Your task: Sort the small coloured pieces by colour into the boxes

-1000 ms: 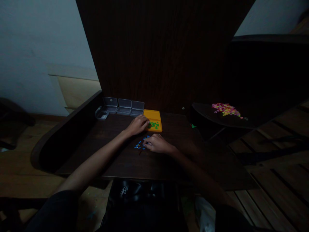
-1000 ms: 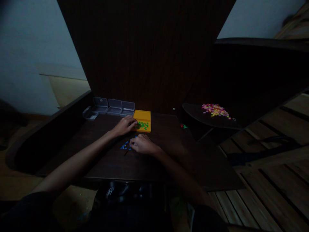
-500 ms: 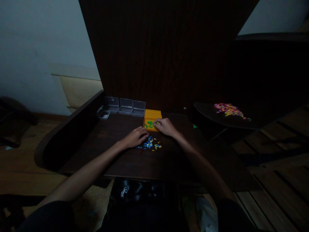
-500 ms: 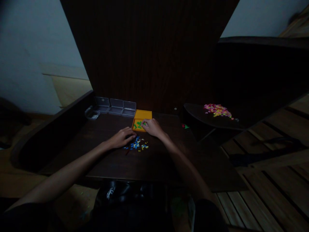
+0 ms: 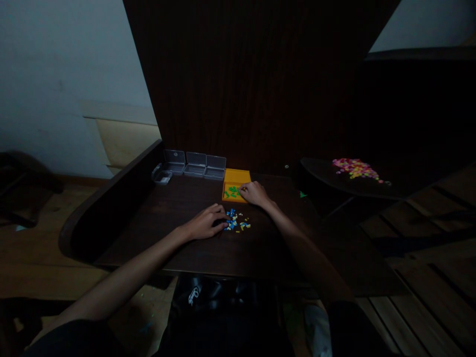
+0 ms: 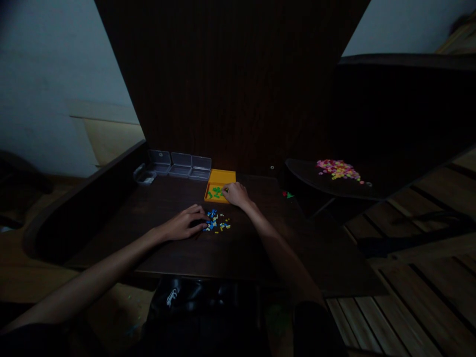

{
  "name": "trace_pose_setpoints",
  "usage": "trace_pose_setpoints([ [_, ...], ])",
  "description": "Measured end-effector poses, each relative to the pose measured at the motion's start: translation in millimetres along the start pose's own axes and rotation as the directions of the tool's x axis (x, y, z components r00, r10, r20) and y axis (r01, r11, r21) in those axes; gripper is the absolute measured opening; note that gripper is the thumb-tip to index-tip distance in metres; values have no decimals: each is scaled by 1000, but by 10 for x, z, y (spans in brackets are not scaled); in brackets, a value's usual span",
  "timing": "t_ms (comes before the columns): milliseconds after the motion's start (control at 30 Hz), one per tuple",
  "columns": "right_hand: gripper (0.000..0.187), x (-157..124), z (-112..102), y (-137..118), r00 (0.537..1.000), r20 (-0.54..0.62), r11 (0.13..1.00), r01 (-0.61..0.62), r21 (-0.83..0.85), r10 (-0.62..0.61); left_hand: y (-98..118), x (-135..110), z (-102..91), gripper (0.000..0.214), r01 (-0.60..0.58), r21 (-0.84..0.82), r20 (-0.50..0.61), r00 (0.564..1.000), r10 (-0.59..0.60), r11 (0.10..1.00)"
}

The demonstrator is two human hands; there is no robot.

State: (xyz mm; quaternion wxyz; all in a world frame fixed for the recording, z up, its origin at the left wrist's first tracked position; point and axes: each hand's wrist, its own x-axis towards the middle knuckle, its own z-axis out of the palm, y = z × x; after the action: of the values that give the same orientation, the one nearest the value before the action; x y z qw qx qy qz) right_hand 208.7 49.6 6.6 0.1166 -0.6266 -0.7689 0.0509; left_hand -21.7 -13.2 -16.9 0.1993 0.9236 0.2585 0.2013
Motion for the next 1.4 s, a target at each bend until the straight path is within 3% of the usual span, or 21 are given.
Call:
trace_pose_setpoints([
  [100,25,-60,-6,39,997,-60,995,51,87,-46,13,-26,-12,23,-2,8,3,1000,2,1000],
  [200,23,-169,3,60,982,-81,950,185,252,-170,24,-11,-12,26,-9,22,-3,1000,9,1000],
  [333,21,-367,45,45,949,-11,842,284,459,-315,39,50,0,32,-30,60,5,1000,30,998],
  [500,19,-559,120,51,917,49,803,318,503,-395,39,94,6,32,-67,125,34,997,63,990],
  [967,25,-743,92,197,937,57,852,287,438,-344,-41,-14,-129,31,-6,117,-4,1000,6,993],
  [1233,26,-719,-27,222,942,34,846,282,452,-333,-170,78,-349,30,40,153,-83,996,-27,987],
  [1400,25,-649,-7,196,939,38,838,286,464,-342,-304,200,-367,27,40,165,-171,985,-11,985],
])
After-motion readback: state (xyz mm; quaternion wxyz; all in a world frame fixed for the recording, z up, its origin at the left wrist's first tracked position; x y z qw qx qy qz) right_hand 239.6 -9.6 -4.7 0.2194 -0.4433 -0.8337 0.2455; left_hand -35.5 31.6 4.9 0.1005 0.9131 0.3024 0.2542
